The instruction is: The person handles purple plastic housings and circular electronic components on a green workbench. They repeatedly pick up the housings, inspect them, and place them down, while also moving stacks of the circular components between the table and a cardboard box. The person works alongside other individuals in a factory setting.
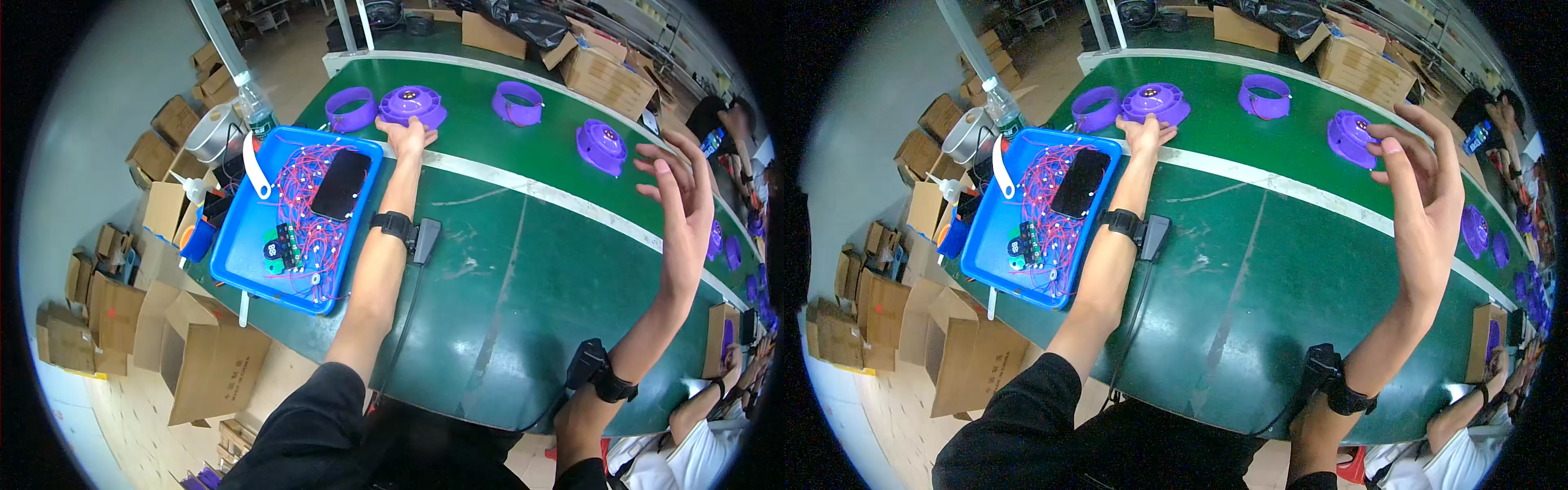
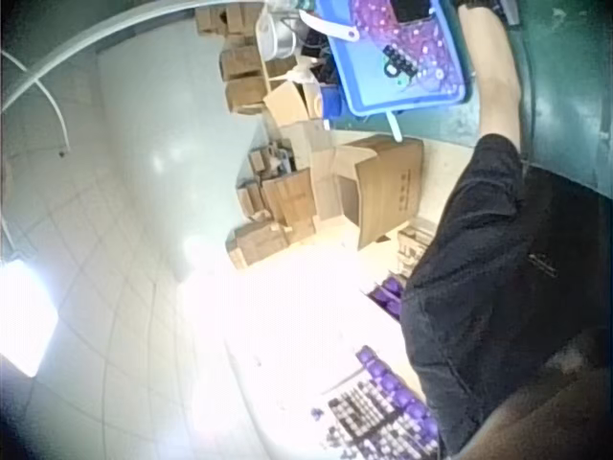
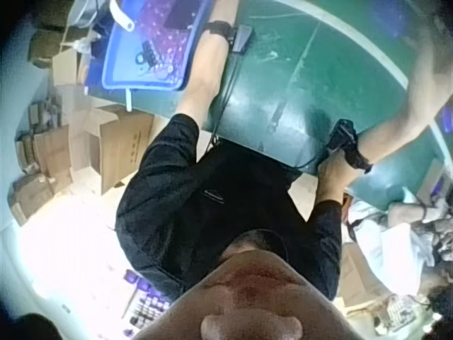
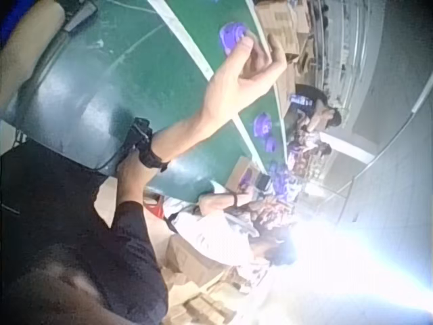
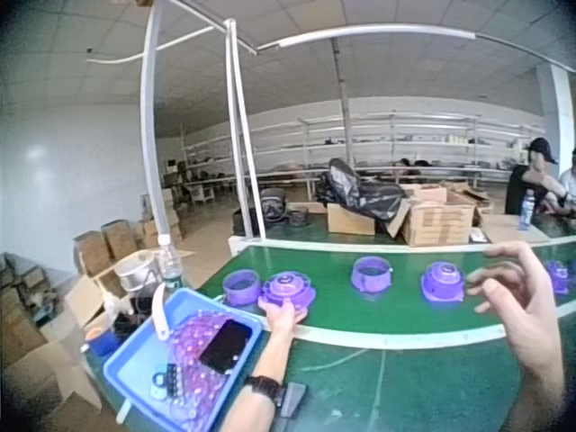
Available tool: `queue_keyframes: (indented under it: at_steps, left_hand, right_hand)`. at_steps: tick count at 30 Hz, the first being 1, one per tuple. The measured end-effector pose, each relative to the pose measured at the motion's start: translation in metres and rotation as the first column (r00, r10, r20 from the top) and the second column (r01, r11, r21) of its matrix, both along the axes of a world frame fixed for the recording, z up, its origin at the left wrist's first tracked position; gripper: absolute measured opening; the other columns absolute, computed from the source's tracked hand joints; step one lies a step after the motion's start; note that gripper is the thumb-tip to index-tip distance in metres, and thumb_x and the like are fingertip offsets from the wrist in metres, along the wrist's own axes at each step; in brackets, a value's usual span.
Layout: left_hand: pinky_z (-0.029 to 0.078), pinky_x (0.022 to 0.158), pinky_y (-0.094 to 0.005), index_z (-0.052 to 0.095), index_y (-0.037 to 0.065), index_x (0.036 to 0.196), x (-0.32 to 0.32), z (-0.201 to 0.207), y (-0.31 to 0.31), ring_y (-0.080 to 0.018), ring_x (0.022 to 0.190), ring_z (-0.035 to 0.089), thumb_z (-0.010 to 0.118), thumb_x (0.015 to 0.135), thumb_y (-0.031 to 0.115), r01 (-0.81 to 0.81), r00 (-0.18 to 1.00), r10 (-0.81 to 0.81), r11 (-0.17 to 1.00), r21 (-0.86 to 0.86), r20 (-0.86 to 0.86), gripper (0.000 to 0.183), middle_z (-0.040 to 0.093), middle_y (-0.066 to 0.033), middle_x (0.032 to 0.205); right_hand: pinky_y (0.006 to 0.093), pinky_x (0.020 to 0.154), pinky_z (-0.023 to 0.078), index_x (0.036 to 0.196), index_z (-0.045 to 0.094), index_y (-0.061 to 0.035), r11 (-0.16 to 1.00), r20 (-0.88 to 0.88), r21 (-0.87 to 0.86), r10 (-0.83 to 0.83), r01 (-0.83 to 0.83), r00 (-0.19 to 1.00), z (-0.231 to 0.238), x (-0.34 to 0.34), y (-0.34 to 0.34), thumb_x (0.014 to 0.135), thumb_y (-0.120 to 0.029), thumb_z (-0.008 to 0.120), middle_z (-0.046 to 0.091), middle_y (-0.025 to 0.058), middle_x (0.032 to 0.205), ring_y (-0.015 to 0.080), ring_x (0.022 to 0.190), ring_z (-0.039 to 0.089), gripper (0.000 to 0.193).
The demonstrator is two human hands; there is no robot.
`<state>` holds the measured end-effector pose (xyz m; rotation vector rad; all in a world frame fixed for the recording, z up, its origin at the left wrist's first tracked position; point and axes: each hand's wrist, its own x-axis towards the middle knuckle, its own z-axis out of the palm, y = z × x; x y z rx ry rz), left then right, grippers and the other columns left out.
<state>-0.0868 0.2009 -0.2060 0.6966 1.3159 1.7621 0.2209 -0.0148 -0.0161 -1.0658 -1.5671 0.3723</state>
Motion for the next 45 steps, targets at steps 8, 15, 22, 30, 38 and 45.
queue_keyframes:
  at_steps: [8,15,22,30,38,45]
  left_hand:
    - [0.055,0.075,-0.0463,0.045,0.0,0.121,0.009,0.002,-0.016,-0.036,0.083,0.068,0.061,0.079,0.013,-0.118,0.383,0.087,0.992,0.045,-0.919,0.047,0.065,-0.024,0.098]
    - [0.044,0.1,-0.0403,0.058,-0.003,0.121,-0.016,0.08,-0.041,-0.0361,0.118,0.057,0.065,0.077,0.04,-0.049,0.14,-0.502,0.857,-0.513,-0.853,0.063,0.059,-0.0264,0.123]
    - [0.041,0.103,-0.0392,0.053,0.009,0.134,-0.067,0.076,-0.057,-0.0341,0.124,0.052,0.064,0.08,0.039,0.028,0.098,-0.63,0.776,-0.631,-0.771,0.063,0.053,-0.0215,0.134]
    - [0.044,0.1,-0.0393,0.051,0.011,0.136,-0.077,0.105,-0.081,-0.0323,0.119,0.056,0.068,0.078,0.041,-0.012,0.126,-0.443,0.894,-0.448,-0.888,0.067,0.059,-0.02,0.127]
    - [0.039,0.107,-0.0373,0.043,0.015,0.143,-0.154,0.08,-0.126,-0.0299,0.129,0.048,0.081,0.065,0.03,-0.021,0.079,-0.686,0.724,-0.69,-0.723,0.089,0.049,-0.0168,0.14]
    - [0.036,0.109,-0.0368,0.04,0.012,0.144,-0.154,0.081,-0.129,-0.031,0.13,0.046,0.086,0.057,0.022,0.011,0.081,-0.729,0.683,-0.731,-0.68,0.099,0.048,-0.0185,0.141]
  right_hand:
    - [0.0248,0.079,0.048,0.126,0.053,-0.0029,0.999,-0.013,-0.012,0.042,-0.042,0.999,-0.001,0.0,0.0,0.095,-0.016,0.057,0.067,0.0102,0.106,0.0128,0.096,0.061,0.034]
    - [0.0254,0.078,0.049,0.125,0.053,-0.0035,0.999,-0.02,-0.013,0.046,-0.046,0.999,-0.002,0.004,0.0,0.095,-0.018,0.058,0.067,0.0092,0.106,0.0132,0.097,0.061,0.034]
    - [0.0249,0.077,0.049,0.125,0.053,-0.0033,0.997,-0.047,-0.007,0.075,-0.075,0.996,0.001,0.0,-0.004,0.095,-0.017,0.058,0.067,0.0099,0.106,0.0131,0.097,0.061,0.034]
    - [0.025,0.077,0.049,0.125,0.052,-0.0014,0.998,-0.037,0.009,0.06,-0.06,0.998,0.003,0.004,-0.006,0.095,-0.017,0.056,0.066,0.0123,0.106,0.0145,0.097,0.061,0.034]
    - [0.0254,0.079,0.049,0.125,0.053,-0.0005,0.996,-0.062,-0.004,0.092,-0.092,0.994,0.005,0.007,-0.006,0.095,-0.017,0.057,0.066,0.0133,0.107,0.0152,0.098,0.062,0.035]
    - [0.0254,0.079,0.048,0.124,0.054,-0.0005,0.995,-0.065,0.004,0.102,-0.102,0.993,0.005,0.0,-0.007,0.095,-0.018,0.058,0.066,0.0126,0.105,0.0149,0.096,0.062,0.035]
